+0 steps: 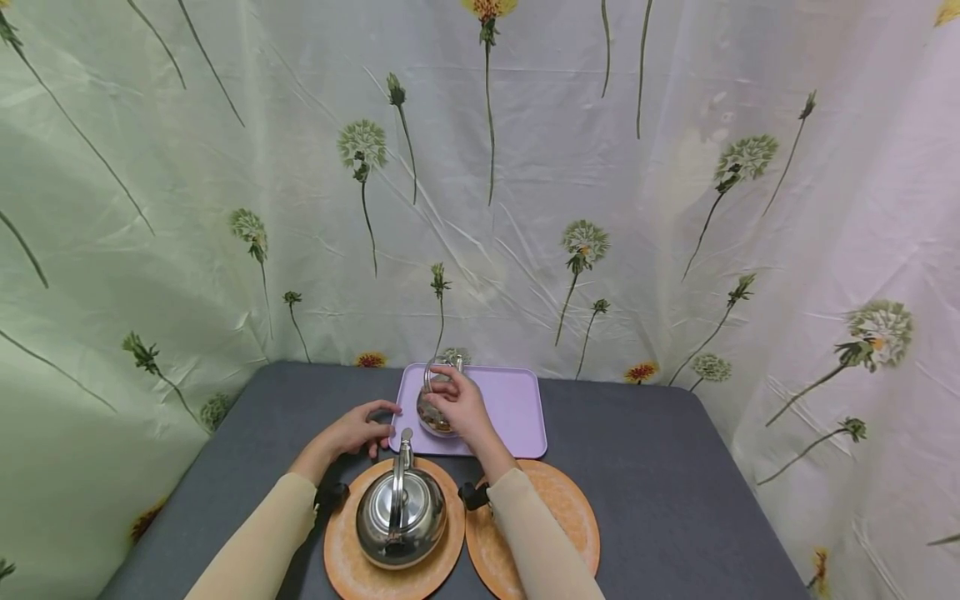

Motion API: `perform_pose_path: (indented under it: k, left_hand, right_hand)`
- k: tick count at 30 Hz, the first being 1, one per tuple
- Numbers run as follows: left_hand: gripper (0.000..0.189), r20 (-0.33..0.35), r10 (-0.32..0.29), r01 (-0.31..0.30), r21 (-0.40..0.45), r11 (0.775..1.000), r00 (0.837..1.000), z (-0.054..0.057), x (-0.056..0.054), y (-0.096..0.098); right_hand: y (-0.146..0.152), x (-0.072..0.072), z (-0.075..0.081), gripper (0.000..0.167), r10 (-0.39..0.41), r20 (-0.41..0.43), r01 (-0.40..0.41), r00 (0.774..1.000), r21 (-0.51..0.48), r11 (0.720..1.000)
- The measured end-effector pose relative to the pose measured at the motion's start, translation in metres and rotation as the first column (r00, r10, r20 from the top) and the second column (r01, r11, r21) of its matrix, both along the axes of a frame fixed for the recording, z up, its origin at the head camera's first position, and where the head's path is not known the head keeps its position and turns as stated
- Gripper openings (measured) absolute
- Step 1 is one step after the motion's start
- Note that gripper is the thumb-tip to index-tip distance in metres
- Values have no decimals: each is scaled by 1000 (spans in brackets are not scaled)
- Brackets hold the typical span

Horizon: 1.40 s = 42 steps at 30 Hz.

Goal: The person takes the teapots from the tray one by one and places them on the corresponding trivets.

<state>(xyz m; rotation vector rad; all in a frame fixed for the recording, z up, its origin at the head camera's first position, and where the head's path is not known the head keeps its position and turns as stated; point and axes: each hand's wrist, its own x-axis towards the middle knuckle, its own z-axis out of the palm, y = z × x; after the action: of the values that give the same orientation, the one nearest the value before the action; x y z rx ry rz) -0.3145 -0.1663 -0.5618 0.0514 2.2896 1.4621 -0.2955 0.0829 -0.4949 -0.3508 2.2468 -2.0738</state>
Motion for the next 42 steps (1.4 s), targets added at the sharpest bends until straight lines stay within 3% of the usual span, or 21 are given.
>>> perform_pose_path:
  k: [16, 30, 42]
  left_hand:
    - [42, -11, -8, 8, -3, 1000, 1000, -1, 0, 1]
    - [43, -12, -8, 8, 15, 1000, 1000, -1, 2, 1]
    - [43, -13, -2, 3, 46, 999, 1000, 0, 4, 0]
  right_hand:
    - [7, 2, 2, 45, 37, -50, -38, 998, -18, 999]
    - [11, 2, 1, 46, -24, -28, 22, 999, -56, 998]
    - [14, 3, 5, 46, -17, -64, 12, 998, -81, 997]
